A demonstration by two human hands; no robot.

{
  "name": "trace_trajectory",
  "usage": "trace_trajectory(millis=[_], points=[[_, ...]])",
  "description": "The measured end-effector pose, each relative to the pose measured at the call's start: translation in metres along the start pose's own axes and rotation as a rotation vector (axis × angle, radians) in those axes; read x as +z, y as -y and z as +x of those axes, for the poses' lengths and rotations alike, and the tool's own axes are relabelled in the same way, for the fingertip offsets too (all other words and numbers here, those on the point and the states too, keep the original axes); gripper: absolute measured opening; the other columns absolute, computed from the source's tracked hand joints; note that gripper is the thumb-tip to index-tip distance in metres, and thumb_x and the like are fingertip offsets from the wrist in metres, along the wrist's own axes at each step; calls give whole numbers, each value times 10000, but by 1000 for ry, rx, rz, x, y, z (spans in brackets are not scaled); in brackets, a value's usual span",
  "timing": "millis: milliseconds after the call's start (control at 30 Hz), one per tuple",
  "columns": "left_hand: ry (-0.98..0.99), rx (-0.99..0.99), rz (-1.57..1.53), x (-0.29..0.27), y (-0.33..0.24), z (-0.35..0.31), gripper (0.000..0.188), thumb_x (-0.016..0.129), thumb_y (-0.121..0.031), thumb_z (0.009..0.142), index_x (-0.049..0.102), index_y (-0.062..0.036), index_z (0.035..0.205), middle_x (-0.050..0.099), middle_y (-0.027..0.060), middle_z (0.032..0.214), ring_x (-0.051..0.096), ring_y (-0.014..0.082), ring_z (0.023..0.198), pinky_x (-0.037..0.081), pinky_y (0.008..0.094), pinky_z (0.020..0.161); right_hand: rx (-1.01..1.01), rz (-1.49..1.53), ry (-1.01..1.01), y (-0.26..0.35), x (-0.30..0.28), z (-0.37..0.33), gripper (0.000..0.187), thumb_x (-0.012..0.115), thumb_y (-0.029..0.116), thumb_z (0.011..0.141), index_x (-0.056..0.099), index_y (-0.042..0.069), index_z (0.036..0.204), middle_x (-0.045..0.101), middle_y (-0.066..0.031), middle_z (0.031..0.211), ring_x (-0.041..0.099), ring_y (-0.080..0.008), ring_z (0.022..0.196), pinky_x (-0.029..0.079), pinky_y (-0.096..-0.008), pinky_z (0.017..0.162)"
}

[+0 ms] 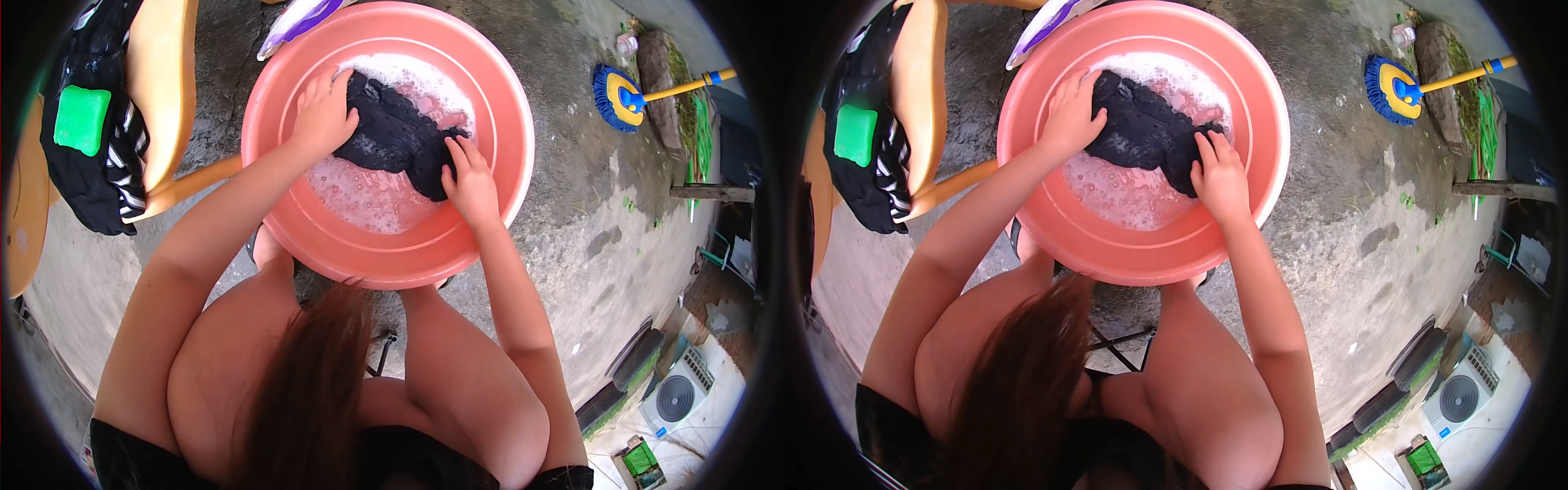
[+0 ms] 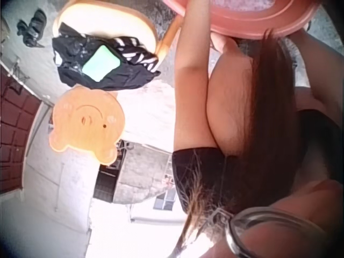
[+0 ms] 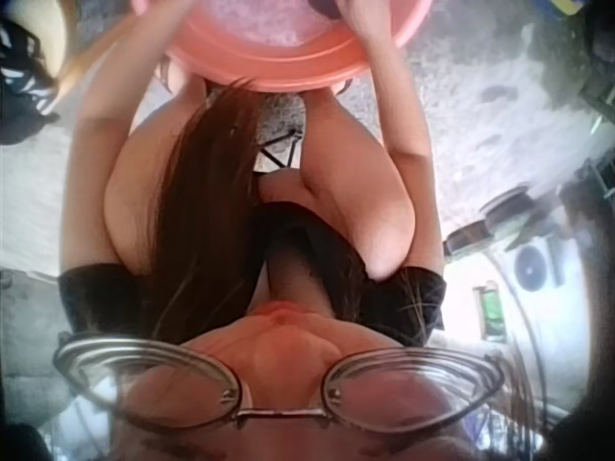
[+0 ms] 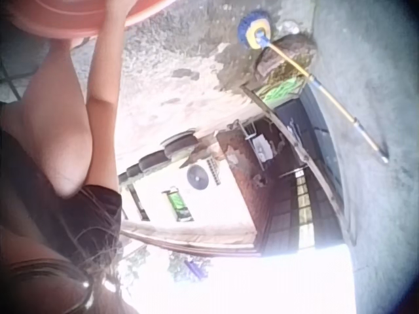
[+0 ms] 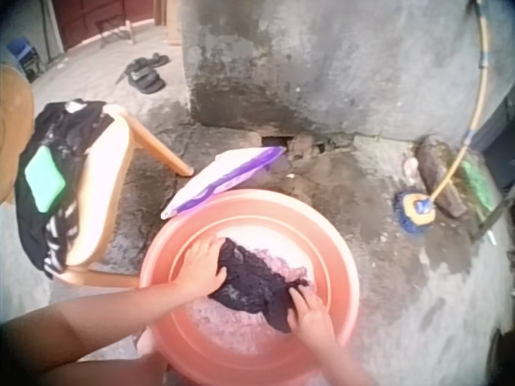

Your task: The person places clothes into a basin of water, pours laundry detergent powder from a bag into the basin, and washes the garments by rubbing and squeezing them in the soapy water by hand.

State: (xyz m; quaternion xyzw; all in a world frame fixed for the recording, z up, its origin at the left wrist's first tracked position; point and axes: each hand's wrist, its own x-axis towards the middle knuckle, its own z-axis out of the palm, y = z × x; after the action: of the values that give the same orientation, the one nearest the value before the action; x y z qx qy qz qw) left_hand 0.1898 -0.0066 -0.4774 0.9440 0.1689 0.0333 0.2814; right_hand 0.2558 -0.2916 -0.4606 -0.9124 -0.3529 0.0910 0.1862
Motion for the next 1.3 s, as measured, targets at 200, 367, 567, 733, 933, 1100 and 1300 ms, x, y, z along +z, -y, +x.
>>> trace_trajectory(millis=[200,367,567,733,933,1100,1300], points=[[586,216,450,18,-14,-33,1065,770,-534,685,145,-370,1532,84,81,1614,123,289,1479,125,644,1131,147,-306,640,30,31,-9,1081,739,397,761,-13,360,1537,49,-142,1611,51,-412,1469,286,-680,1046],[800,164,626,17,1,-28,1066,788,-490,687,112,-451,1511,55,27,1621,156,277,1473,211,645,1110,73,-498,702,8,54,-8,908,633,296,869,19,383,1533,32,-131,1614,53,-418,1469,303,-666,1042],[525,177,84,30,30,-10,513,668,-302,802,563,-278,1304,548,82,1350,553,249,1205,456,423,975,188,135,424,-25,30,11,482,614,133,839,569,213,1311,582,-179,1297,561,-318,1203,449,-472,971],[486,-452,-456,33,54,9,318,513,-289,836,670,-27,927,638,132,748,647,250,798,487,382,763,546,857,133,-16,-10,10,214,568,107,874,666,-10,1025,666,-72,822,629,-141,772,486,-261,712],[632,-836,-871,37,54,6,353,514,-310,844,660,3,923,625,142,772,610,203,783,476,365,746,702,1264,131,2,-34,15,242,571,167,920,651,-29,1039,665,-48,873,607,-100,778,480,-248,709],[537,-447,-623,40,54,8,303,531,-264,870,663,-1,944,656,129,807,633,248,772,494,356,770,541,832,123,-31,-8,20,272,606,195,910,645,-14,1080,680,-118,928,638,-208,841,496,-303,776],[278,-44,32,28,44,-3,396,611,-313,872,603,-92,1200,561,150,1240,528,322,1135,408,413,973,44,-109,-69,-4,7,10,455,651,142,805,564,80,1247,545,-154,1241,525,-338,1151,432,-423,955]])
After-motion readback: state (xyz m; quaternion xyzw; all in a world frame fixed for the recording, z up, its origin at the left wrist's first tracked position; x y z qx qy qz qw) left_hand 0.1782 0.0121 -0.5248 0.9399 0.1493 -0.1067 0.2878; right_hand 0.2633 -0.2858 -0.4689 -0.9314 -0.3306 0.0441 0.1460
